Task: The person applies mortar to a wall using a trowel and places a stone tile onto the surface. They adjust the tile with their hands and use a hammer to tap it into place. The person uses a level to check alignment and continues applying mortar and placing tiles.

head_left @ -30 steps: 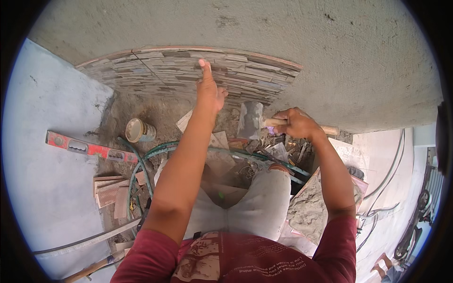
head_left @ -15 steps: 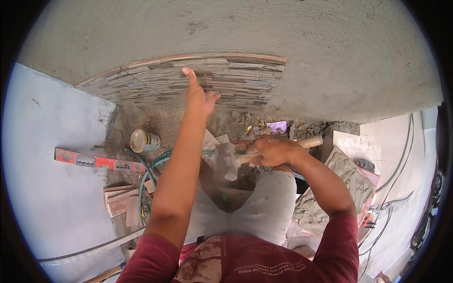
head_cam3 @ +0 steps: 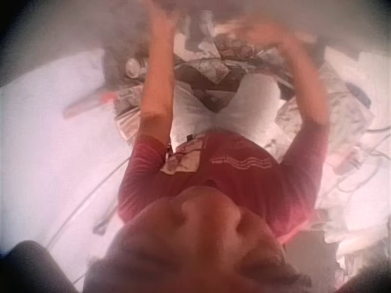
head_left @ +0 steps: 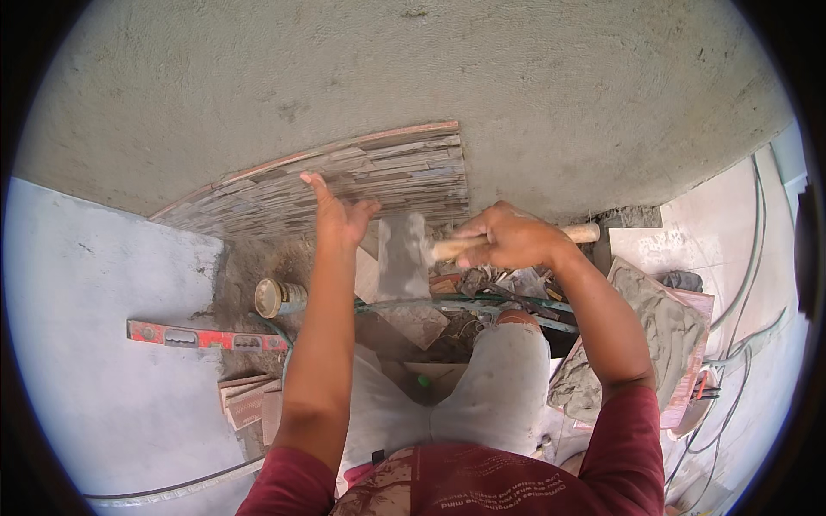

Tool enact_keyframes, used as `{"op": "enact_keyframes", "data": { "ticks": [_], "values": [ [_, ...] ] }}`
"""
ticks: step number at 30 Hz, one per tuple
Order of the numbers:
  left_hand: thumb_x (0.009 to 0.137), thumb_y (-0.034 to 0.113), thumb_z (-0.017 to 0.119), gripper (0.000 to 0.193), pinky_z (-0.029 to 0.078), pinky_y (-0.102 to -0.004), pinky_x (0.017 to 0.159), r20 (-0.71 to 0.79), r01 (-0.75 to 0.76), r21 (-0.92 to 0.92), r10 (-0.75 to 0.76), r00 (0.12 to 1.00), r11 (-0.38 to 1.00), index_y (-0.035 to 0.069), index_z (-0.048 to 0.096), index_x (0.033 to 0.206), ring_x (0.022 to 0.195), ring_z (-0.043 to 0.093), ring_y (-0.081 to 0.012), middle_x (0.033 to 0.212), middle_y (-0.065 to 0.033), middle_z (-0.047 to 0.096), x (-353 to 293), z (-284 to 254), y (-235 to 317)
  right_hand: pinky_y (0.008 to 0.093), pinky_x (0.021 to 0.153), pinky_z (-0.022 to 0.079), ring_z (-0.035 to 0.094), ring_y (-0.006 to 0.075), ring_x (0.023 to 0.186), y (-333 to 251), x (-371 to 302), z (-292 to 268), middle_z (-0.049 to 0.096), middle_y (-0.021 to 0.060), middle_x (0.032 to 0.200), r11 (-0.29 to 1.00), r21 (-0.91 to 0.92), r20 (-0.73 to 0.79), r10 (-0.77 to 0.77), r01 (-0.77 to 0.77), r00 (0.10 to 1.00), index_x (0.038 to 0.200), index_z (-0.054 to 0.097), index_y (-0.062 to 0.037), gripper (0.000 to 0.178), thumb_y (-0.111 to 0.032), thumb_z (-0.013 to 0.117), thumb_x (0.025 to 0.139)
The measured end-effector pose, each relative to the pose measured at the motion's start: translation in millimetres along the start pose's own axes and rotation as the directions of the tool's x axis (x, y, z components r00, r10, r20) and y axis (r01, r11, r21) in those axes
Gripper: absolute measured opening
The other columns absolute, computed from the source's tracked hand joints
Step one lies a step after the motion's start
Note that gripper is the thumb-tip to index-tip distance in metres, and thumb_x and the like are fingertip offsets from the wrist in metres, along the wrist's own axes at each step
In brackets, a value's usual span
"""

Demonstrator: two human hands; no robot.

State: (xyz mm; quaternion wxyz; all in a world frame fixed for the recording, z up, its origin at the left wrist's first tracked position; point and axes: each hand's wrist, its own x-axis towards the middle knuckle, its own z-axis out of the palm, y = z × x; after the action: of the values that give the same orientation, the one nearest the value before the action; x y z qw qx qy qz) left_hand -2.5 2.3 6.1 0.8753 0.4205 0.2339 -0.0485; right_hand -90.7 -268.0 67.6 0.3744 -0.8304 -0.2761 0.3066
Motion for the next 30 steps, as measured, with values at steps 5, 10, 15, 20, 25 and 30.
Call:
{"op": "enact_keyframes", "data": {
  "ticks": [5,10,15,20,25,30],
  "values": [
    [0.071,0.089,0.048,0.128,0.012,-0.0678,0.117,-0.041,-0.016,0.022,0.017,0.999,1.000,0.019,-0.013,0.158,0.146,-0.002,-0.0567,0.162,-0.0259,-0.012,0.4,0.2,0.1,0.0388,0.078,0.053,0.073,0.0279,0.090,-27.6,-9.5,-3.7,0.074,0.0181,0.099,0.996,-0.083,-0.009,0.042,-0.042,0.999,0.114,0.072,-0.0059,0.039,-0.030,0.078,0.083],
    [0.072,0.088,0.048,0.126,0.015,-0.0683,0.117,0.015,-0.059,0.017,0.059,0.998,0.998,0.018,-0.010,0.159,0.148,0.002,-0.0534,0.163,-0.0256,-0.007,-8.7,9.9,1.8,0.0421,0.076,0.053,0.067,0.0364,0.082,-8.8,-8.4,-9.8,0.071,0.0211,0.087,0.979,0.177,-0.330,0.157,-0.102,0.931,0.114,0.072,-0.0062,0.041,-0.038,0.074,0.088],
    [0.082,0.085,0.033,0.110,0.014,-0.0651,0.119,-0.038,-0.028,0.046,0.030,0.999,0.999,0.019,-0.007,0.159,0.149,0.003,-0.0505,0.165,-0.0206,-0.003,-13.5,15.0,1.4,0.0415,0.076,0.052,0.068,0.0367,0.084,-4.4,-7.5,-3.6,0.071,0.0233,0.087,0.999,-0.027,-0.120,-0.024,0.021,0.992,0.111,0.073,-0.0038,0.044,-0.039,0.078,0.084],
    [0.083,0.084,0.033,0.103,0.015,-0.0653,0.118,0.098,-0.104,0.083,0.095,0.991,0.991,0.026,-0.005,0.160,0.150,0.006,-0.0489,0.165,-0.0189,-0.001,-6.6,6.7,2.3,0.0428,0.080,0.052,0.070,0.0342,0.086,-11.1,-3.3,-13.8,0.073,0.0207,0.093,0.982,0.188,-0.156,0.057,-0.027,0.986,0.110,0.074,-0.0061,0.045,-0.039,0.079,0.080],
    [0.075,0.087,0.043,0.116,0.016,-0.0708,0.115,-0.010,-0.006,0.020,0.006,1.000,1.000,0.026,-0.010,0.159,0.150,0.003,-0.0490,0.165,-0.0172,-0.010,-4.5,1.3,0.3,0.0424,0.081,0.053,0.071,0.0314,0.086,-2.5,4.0,-1.0,0.073,0.0218,0.098,1.000,0.030,-0.070,0.010,-0.008,0.998,0.113,0.073,-0.0065,0.047,-0.039,0.079,0.080],
    [0.072,0.090,0.044,0.119,0.012,-0.0669,0.118,-0.009,0.013,-0.004,-0.013,1.000,1.000,0.032,-0.014,0.157,0.147,0.000,-0.0559,0.163,-0.0227,-0.015,-5.3,0.6,0.1,0.0453,0.090,0.052,0.068,0.0398,0.099,33.3,15.1,24.5,0.071,0.0231,0.106,0.987,0.097,-0.199,0.148,-0.130,0.969,0.116,0.072,-0.0063,0.046,-0.037,0.075,0.083]
  ]
}}
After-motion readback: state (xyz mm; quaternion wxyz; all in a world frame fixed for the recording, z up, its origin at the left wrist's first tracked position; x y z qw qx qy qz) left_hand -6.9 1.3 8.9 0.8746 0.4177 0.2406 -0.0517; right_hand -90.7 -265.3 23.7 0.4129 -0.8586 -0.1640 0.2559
